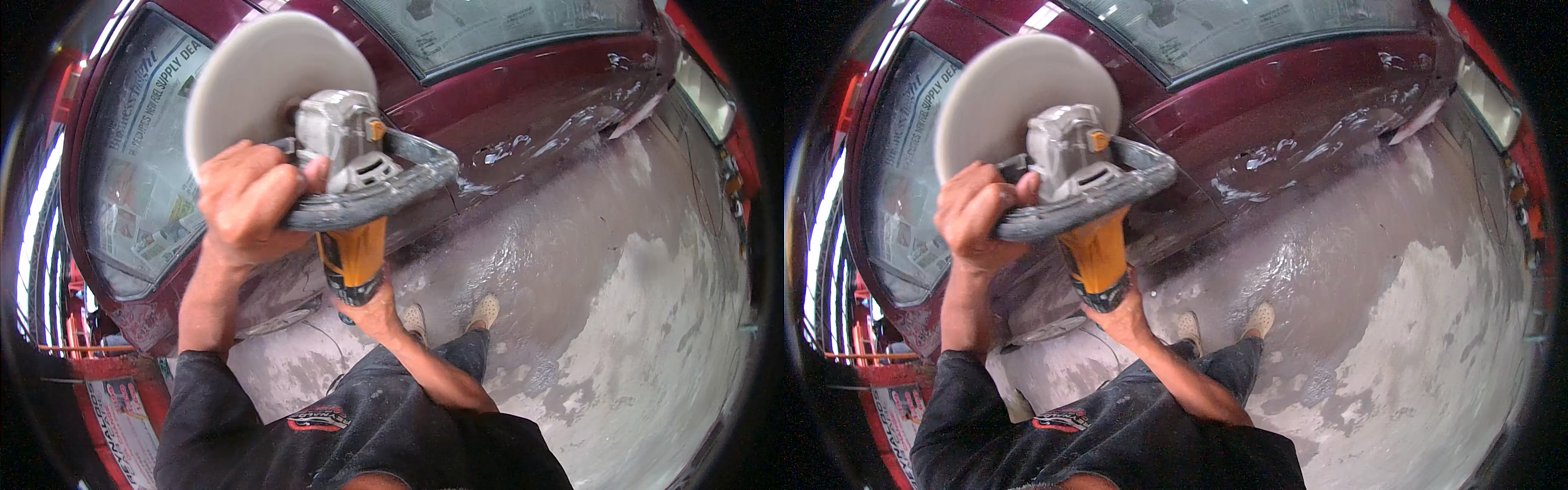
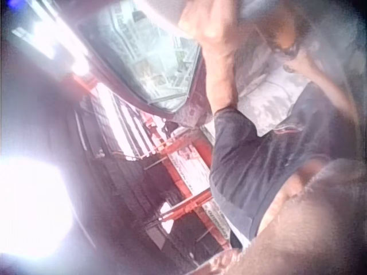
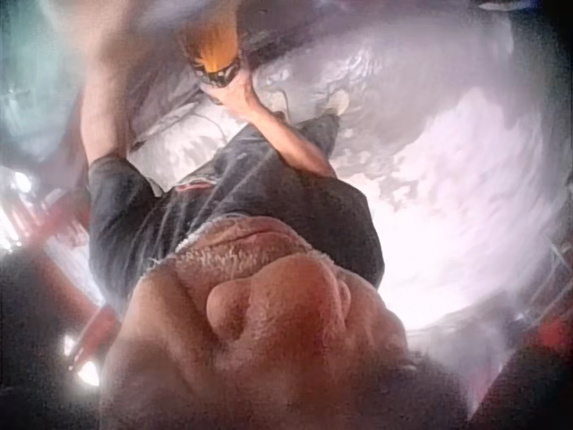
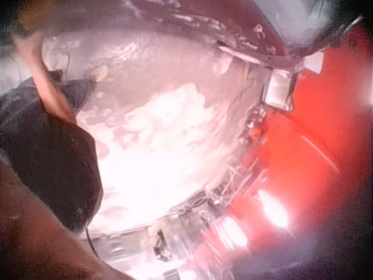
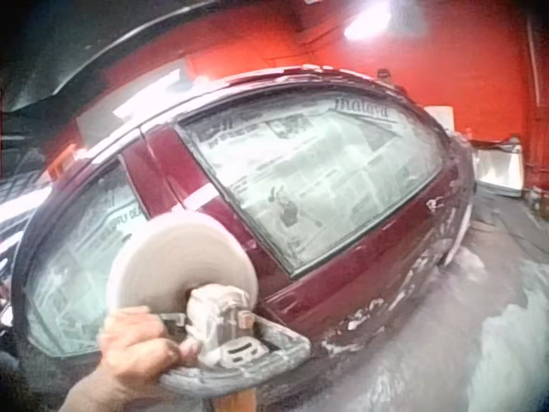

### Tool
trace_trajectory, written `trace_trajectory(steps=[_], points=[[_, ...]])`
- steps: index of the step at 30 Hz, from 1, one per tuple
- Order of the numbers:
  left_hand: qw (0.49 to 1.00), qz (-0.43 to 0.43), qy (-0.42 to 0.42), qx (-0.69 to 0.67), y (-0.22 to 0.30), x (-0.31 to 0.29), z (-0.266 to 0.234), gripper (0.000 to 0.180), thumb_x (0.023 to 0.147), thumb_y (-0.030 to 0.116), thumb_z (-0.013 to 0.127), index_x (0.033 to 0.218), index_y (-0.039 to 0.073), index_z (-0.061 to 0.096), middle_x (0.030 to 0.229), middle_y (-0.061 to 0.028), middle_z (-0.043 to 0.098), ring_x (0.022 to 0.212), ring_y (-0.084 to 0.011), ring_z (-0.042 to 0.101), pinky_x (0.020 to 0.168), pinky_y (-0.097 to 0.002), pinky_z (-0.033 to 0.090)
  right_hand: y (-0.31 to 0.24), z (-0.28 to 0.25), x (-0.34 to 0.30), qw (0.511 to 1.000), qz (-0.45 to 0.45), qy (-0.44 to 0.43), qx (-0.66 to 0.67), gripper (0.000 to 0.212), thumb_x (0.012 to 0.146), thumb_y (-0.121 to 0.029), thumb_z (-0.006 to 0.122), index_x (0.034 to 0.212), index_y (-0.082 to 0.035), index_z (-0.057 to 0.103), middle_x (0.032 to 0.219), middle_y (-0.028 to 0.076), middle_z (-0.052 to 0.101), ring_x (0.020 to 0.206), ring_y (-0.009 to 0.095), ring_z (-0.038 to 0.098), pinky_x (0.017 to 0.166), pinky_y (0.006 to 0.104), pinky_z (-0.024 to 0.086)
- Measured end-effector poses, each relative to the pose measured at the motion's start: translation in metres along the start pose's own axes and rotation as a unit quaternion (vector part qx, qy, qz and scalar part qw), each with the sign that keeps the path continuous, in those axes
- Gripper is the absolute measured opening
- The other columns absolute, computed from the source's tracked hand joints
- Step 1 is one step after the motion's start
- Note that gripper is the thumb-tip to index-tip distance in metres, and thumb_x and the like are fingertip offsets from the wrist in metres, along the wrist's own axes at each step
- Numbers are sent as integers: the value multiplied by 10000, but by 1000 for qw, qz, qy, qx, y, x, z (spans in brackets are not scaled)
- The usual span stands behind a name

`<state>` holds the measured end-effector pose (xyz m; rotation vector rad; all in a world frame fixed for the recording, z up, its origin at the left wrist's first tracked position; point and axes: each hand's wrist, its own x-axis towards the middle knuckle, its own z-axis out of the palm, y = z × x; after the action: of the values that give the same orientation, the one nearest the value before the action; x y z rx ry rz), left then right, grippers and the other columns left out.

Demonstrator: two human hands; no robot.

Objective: The person applies a white polishing compound by hand to the rear quarter panel and trunk of a maroon sedan, then uses a yellow orbital polisher to buff the treated areas. The person moves around the vehicle to reach different sections while holding a small container of compound.

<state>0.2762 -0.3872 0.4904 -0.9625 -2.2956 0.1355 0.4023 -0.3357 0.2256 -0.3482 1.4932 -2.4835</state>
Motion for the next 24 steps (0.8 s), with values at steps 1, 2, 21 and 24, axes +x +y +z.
trace_trajectory(steps=[1,2,21,24], points=[[1000,6,13,14,-6,0,-10,386,747,30,779,574,82,438,529,-36,387,421,-189,415,418,-345,316,-1,15,5,1000,-7,23,11,827,691,-120,880,1330,11,372,1239,167,578,1160,282,582,983,397,465],[1000,12,9,7,-14,1,-16,381,744,30,788,572,72,451,533,-41,399,432,-189,427,422,-342,321,-7,26,13,999,-16,47,22,820,698,-120,877,1330,12,371,1240,168,574,1166,277,576,989,401,460],[991,82,-16,-107,-14,-5,28,383,801,64,763,584,73,448,529,-55,395,444,-232,451,441,-372,334,23,61,24,985,-2,172,-4,805,727,-170,870,1315,39,362,1200,165,573,1106,287,576,1000,415,432],[987,75,23,-139,-26,-15,12,383,813,34,741,579,79,440,519,-56,396,413,-227,427,413,-372,319,10,67,22,988,-15,153,11,788,728,-148,867,1305,40,364,1200,171,574,1114,294,574,1008,428,426]])
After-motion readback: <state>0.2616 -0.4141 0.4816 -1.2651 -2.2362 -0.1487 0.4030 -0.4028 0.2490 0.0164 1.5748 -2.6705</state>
